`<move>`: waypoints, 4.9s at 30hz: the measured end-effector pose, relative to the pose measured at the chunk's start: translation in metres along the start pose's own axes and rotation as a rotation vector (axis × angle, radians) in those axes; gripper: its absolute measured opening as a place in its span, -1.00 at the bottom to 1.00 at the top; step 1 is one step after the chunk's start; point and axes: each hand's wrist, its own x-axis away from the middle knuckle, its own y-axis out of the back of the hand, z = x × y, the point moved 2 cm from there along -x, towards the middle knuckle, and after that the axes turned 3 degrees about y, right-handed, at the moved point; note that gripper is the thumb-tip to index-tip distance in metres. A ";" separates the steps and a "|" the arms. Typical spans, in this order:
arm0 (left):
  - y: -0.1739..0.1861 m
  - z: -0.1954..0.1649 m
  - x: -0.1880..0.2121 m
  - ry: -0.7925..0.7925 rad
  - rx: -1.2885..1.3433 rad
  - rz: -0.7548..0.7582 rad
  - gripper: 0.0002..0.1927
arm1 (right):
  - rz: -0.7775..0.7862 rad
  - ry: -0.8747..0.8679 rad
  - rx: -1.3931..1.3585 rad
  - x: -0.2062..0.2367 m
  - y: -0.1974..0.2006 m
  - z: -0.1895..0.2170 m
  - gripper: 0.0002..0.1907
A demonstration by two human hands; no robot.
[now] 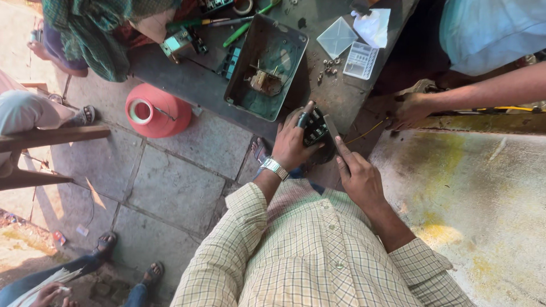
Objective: The person uses a flathead screwdriver to scrape and clean the contacts on a black electrical component. They then place the component into a green plastic housing and continue to adjust and clean the internal parts with the screwdriver.
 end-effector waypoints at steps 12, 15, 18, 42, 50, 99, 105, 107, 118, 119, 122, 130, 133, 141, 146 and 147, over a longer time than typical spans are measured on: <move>-0.015 0.003 -0.002 -0.064 0.059 -0.230 -0.12 | 0.145 -0.068 0.055 0.002 -0.006 -0.009 -0.43; -0.016 0.003 -0.003 -0.057 0.078 -0.238 -0.13 | 0.123 -0.031 0.078 0.002 -0.008 -0.011 -0.43; -0.017 0.005 -0.004 -0.080 0.091 -0.263 -0.13 | 0.067 0.026 0.066 0.003 -0.008 -0.011 -0.42; -0.015 0.005 -0.006 -0.068 0.129 -0.244 -0.13 | 0.128 -0.049 -0.015 -0.010 0.005 -0.012 -0.40; -0.025 0.008 -0.020 -0.114 0.003 -0.243 -0.16 | 0.082 -0.157 -0.064 -0.032 -0.014 -0.031 -0.46; -0.025 0.009 -0.010 -0.041 0.075 -0.259 -0.14 | 0.011 0.022 -0.186 -0.036 -0.015 -0.016 -0.52; -0.024 0.008 -0.010 -0.039 0.073 -0.261 -0.11 | 0.034 -0.007 -0.196 -0.036 -0.018 -0.017 -0.53; -0.023 0.007 -0.011 -0.038 0.070 -0.249 -0.07 | -0.008 0.057 -0.188 -0.037 -0.017 -0.017 -0.52; -0.026 0.010 -0.010 -0.007 0.106 -0.219 0.14 | -0.030 0.056 -0.265 -0.040 -0.013 -0.015 -0.54; -0.027 0.010 -0.010 -0.010 0.107 -0.215 0.14 | -0.047 0.076 -0.287 -0.040 -0.013 -0.015 -0.54; -0.026 0.010 -0.011 -0.009 0.093 -0.191 0.13 | -0.066 0.073 -0.263 -0.042 -0.015 -0.015 -0.55; -0.027 0.010 -0.009 -0.045 0.086 -0.214 0.12 | -0.003 0.024 -0.200 -0.038 -0.018 -0.018 -0.53; -0.026 0.010 -0.012 -0.048 0.076 -0.220 0.09 | 0.027 0.017 -0.153 -0.038 -0.017 -0.018 -0.51; -0.020 0.008 -0.011 -0.104 0.100 -0.263 0.05 | -0.018 0.034 -0.171 -0.033 -0.017 -0.017 -0.50; -0.020 0.006 -0.011 -0.070 0.080 -0.247 0.06 | 0.019 0.043 -0.176 -0.036 -0.018 -0.023 -0.51; -0.020 0.006 -0.011 -0.083 0.101 -0.251 0.06 | 0.042 0.029 -0.159 -0.036 -0.019 -0.023 -0.51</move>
